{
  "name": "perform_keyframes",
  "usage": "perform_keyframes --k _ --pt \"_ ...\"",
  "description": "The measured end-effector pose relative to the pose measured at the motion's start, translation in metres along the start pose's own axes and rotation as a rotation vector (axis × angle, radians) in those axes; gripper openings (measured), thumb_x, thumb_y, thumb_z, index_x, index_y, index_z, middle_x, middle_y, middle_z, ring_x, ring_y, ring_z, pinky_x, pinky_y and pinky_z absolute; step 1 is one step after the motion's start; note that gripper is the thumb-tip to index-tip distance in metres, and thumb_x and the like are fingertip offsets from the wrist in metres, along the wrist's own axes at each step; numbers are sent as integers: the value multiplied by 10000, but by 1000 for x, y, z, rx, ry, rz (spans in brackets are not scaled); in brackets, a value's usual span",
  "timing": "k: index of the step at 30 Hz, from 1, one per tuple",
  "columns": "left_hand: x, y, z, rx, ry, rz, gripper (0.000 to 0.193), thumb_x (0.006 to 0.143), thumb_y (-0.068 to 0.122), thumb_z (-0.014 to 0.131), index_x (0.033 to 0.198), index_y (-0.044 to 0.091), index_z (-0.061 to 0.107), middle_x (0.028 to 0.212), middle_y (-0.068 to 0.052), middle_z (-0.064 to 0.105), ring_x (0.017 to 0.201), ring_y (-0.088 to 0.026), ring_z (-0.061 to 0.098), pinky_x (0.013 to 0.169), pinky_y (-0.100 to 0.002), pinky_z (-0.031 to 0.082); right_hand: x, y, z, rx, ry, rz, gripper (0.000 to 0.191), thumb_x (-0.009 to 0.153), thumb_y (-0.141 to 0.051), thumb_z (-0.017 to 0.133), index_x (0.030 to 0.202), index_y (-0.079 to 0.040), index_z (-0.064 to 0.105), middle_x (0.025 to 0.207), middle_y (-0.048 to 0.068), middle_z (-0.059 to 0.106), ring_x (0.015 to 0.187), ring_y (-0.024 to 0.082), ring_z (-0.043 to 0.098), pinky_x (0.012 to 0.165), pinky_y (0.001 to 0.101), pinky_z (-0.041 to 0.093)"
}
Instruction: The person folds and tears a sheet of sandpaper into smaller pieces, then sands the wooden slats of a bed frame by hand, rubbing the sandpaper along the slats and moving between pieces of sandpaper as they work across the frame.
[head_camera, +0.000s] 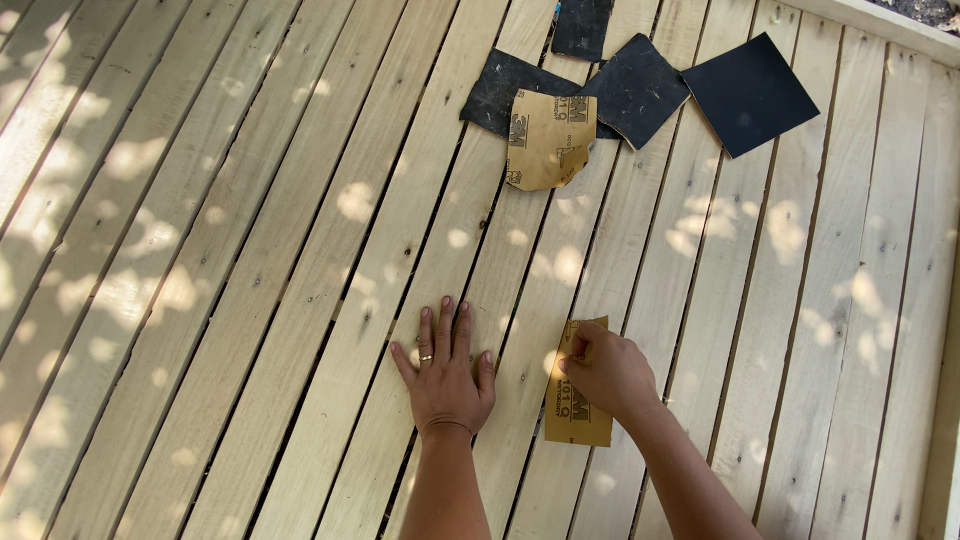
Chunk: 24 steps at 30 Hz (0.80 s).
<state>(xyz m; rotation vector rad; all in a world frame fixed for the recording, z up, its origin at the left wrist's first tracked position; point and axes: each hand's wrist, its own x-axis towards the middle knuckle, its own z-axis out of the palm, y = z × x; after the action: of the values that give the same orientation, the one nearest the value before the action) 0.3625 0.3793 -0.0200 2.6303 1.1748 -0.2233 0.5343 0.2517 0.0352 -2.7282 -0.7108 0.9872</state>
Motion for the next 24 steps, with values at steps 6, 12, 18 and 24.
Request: perform_keyframes --k 6,12,18,24 --pt "0 -2 1 -9 101 33 693 960 500 334 1597 302 146 1679 60 92 1538 -219 49 1177 -645 -12 16 -3 0 5 151 -9 185 847 -266 735 989 -188 646 876 30 762 791 247 748 703 413 589" --pt "1 0 0 -12 52 15 691 956 494 340 1594 305 152 1677 63 80 1534 -219 41 1181 -643 -18 -6 -4 -11 -98 -68 88 474 827 -454 816 1126 -180 570 899 52 772 787 235 762 711 410 581" --pt "2 -1 2 -15 190 48 692 950 493 344 1591 297 171 1676 61 102 1528 -216 62 1178 -637 2 -36 2 -4 239 158 5 667 776 -411 771 1328 -235 441 999 61 781 808 244 794 652 379 619" --pt "0 -1 2 3 107 23 688 953 500 340 1590 310 162 1675 66 97 1530 -209 60 1181 -637 0 -45 8 37 163 204 45 390 853 -338 781 1165 -212 583 870 55 798 679 251 742 597 400 568"
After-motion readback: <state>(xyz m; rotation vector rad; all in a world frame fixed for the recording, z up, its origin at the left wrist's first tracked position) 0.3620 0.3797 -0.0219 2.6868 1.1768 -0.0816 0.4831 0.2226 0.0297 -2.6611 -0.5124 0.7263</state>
